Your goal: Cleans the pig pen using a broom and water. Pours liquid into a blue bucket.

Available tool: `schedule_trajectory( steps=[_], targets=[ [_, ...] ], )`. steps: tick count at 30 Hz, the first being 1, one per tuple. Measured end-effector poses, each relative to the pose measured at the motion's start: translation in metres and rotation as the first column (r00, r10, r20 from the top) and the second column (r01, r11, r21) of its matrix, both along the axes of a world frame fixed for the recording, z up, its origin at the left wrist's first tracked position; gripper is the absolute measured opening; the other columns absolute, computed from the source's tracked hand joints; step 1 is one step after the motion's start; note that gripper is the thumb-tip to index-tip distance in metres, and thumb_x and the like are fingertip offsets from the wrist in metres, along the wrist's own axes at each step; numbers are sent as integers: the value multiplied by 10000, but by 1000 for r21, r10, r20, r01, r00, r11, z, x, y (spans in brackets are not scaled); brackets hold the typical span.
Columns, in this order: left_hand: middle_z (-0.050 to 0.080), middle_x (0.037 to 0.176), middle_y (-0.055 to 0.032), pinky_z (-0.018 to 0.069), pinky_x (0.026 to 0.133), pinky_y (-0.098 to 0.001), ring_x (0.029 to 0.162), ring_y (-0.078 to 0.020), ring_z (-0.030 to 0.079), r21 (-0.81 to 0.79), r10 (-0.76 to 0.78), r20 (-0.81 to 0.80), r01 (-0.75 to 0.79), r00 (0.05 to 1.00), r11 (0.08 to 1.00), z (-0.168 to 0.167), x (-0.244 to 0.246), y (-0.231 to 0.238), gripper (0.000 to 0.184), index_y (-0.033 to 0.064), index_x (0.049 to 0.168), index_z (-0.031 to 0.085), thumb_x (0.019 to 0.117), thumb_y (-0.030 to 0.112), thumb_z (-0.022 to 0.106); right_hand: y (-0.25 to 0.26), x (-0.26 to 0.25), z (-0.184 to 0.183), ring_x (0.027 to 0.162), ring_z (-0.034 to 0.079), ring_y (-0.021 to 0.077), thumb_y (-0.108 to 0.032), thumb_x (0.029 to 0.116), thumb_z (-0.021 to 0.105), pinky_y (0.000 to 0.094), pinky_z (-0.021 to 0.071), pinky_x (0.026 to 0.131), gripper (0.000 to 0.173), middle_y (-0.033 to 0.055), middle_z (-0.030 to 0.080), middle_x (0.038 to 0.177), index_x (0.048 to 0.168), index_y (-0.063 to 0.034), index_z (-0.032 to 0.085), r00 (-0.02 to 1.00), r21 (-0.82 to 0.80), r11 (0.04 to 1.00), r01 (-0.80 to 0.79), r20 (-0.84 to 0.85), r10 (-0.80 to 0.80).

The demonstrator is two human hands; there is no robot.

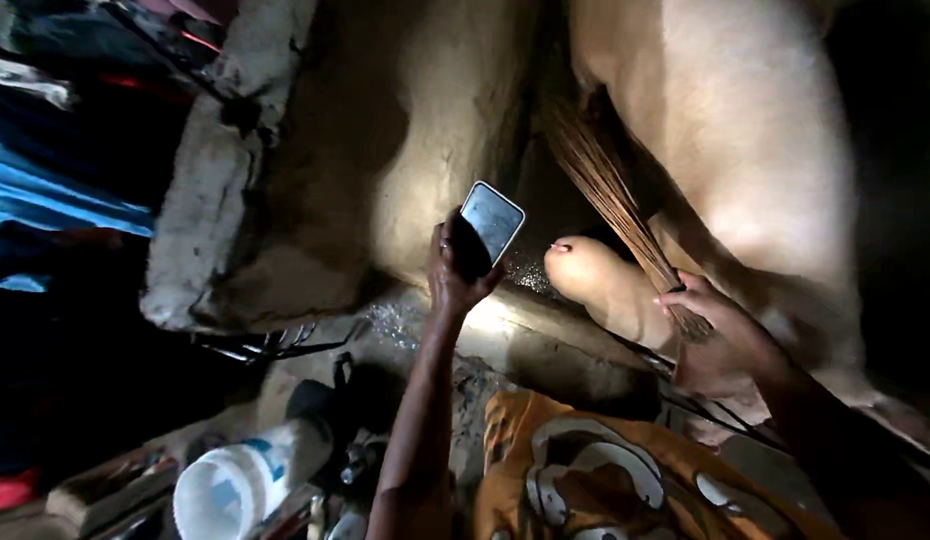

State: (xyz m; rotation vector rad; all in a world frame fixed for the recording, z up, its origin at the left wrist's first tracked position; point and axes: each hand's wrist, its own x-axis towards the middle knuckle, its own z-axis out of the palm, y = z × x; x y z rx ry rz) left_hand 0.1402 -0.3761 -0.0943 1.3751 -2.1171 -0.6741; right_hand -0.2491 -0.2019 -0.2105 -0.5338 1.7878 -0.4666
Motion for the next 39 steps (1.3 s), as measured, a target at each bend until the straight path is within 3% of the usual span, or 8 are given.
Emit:
schedule_trajectory(
  steps=[15, 20, 22, 23, 24, 26, 28, 39],
  targets=[
    [633, 1278, -239, 516, 993, -459, 1175, -295, 624, 12, 30, 69, -31, 997, 999, -90, -28, -107, 1045, -79, 1382, 527, 706, 700, 693, -159, 57, -98, 1238, 589, 302, -138, 866, 791, 481, 500, 1036, 688, 224, 584, 1375, 1466, -10, 481, 948, 155, 940, 303, 49, -313],
    [635, 1264, -281, 503, 986, -476, 1164, -354, 627, -7, 6, 235, -5, 972, 1000, -91, -28, -110, 990, -130, 1345, 543, 735, 643, 649, -225, 104, -87, 970, 650, 119, -323, 1008, 574, 304, 563, 840, 301, 43, 670, 1064, 1214, -110, 631, 736, 37, 903, 429, 566, -373],
    [642, 1233, -285, 517, 962, -476, 1133, -355, 639, -5, 32, 265, -32, 964, 999, -92, -26, -110, 979, -133, 1334, 547, 716, 617, 667, -287, 125, -45, 897, 638, 138, -216, 1032, 552, 261, 547, 741, 239, 109, 647, 1059, 1194, -47, 602, 903, 28, 950, 312, 300, -306],
    [644, 1233, -274, 515, 969, -456, 1131, -334, 639, 1, 43, 270, -45, 962, 999, -95, -23, -110, 987, -119, 1347, 540, 711, 623, 675, -321, 122, -37, 1095, 604, 182, -158, 1063, 510, 295, 511, 912, 352, 161, 607, 1300, 1378, -3, 535, 971, 98, 990, 100, 209, -118],
    [650, 1223, -261, 519, 966, -442, 1119, -320, 644, 13, 54, 274, -60, 960, 998, -96, -22, -111, 991, -104, 1359, 536, 695, 613, 695, -355, 116, -49, 1315, 501, 215, -144, 1095, 475, 336, 397, 1103, 441, 173, 481, 1506, 1507, -1, 416, 980, 170, 981, -95, 190, 62],
    [662, 1171, -246, 539, 919, -445, 1065, -312, 656, 20, 70, 295, -80, 953, 997, -96, -21, -113, 993, -86, 1362, 542, 656, 588, 723, -359, 104, -206, 1045, 655, 451, -226, 972, 674, 474, 554, 888, 524, 409, 623, 1160, 1263, 196, 565, 981, -421, 890, -177, -150, 124],
    [656, 1181, -223, 525, 950, -377, 1087, -254, 641, 36, 72, 264, -84, 962, 996, -95, -19, -112, 989, -69, 1365, 538, 666, 604, 729, -391, 82, -277, 1232, 572, 467, -194, 905, 783, 571, 475, 1038, 635, 369, 569, 1319, 1380, 126, 509, 999, -204, 979, -27, 26, 33],
    [639, 1247, -289, 484, 1033, -432, 1172, -335, 617, 138, 3, 179, -28, 984, 990, -86, -26, -109, 1012, -126, 1353, 524, 679, 589, 767, -227, 63, -216, 1171, 640, 349, -71, 803, 832, 517, 548, 983, 823, 252, 591, 1367, 1525, -38, 439, 958, 160, 963, 219, 153, -243]
  ],
)
